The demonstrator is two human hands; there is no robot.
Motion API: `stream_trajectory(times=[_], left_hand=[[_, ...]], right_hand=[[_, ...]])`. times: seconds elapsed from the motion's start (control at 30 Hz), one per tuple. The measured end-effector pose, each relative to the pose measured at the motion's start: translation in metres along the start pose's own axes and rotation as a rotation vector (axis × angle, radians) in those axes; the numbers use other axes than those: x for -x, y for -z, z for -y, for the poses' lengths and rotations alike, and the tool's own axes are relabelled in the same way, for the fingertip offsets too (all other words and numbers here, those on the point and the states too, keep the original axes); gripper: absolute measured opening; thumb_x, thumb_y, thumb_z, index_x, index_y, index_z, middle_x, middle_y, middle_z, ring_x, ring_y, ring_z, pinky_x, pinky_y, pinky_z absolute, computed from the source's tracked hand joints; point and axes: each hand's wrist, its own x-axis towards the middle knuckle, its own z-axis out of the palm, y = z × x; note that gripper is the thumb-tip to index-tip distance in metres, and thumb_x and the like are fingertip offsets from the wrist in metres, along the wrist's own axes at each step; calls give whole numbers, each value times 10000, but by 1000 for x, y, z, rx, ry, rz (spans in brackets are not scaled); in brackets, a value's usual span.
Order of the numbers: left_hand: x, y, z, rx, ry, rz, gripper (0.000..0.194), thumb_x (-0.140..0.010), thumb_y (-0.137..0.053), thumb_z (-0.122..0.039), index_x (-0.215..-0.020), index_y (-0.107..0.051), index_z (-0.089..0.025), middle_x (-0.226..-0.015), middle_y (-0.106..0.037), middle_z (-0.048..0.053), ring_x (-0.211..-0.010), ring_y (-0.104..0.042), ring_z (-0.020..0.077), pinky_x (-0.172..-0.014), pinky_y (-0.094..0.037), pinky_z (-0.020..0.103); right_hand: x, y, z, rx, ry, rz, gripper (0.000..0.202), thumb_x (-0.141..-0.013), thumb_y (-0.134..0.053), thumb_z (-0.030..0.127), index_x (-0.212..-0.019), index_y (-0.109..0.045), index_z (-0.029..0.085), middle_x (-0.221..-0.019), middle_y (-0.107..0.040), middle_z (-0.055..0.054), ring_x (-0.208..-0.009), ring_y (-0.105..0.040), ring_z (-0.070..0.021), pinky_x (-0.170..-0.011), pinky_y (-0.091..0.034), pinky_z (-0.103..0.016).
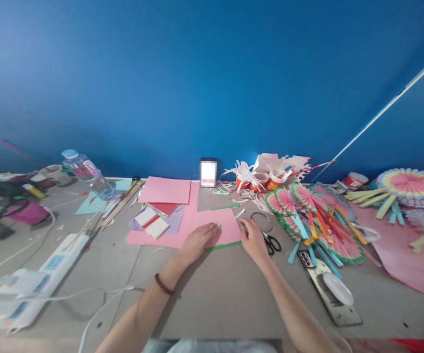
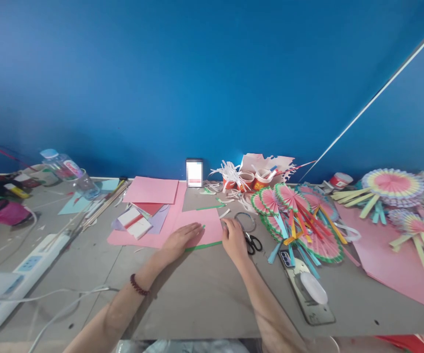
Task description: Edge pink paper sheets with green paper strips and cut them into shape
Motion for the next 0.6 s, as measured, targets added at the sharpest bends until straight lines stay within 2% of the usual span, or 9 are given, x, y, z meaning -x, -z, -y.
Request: stream_trajectory(times=[0.17,0.33,0.43,0.53,0.6], left_hand=[[-1,-3,1,-87,111,-156,402,-853,-420,-44,-1213,-535,-178,-1229,-596,94,-1153,-536,194,-982,-447,364],[1,3,9,-179,289,-252,337,-846,-425,-63,-1106,-592,-197,-1153,-615,93,-1097,-543,225,-925,-454,394],[3,18,13,-253,381,-212,321,-835,-434,-88,-1092,-598,-189,-1167,-602,106,-1091,-538,247,-903,-450,400],[3,40,20,-308,475,-153,274,-847,-434,-142,-1043,-617,-198,-1135,-617,89,-1038,-564,251,-872,-451,386],[1,57,30,-326,527,-168,268,-868,-416,-187,-1039,-622,-198,-1107,-630,86,-1018,-573,242,-870,-449,361]], right_hand=[[0,0,-1,-45,-10,-4,350,-793,-374,108,-1043,-605,191,-1011,-630,-113,-981,-562,-245,-895,-458,-432],[2,1,6,-123,41,127,368,-799,-389,107,-1106,-581,177,-1078,-636,-112,-1015,-584,-230,-910,-471,-410],[4,0,11,-157,63,205,344,-834,-400,134,-1129,-566,191,-1104,-631,-104,-1024,-589,-222,-913,-478,-400],[5,0,13,-148,66,236,324,-848,-406,150,-1126,-567,190,-1106,-628,-106,-1031,-585,-225,-921,-475,-404],[5,1,14,-137,57,237,322,-847,-407,149,-1122,-570,188,-1101,-628,-108,-1031,-583,-226,-925,-473,-405]])
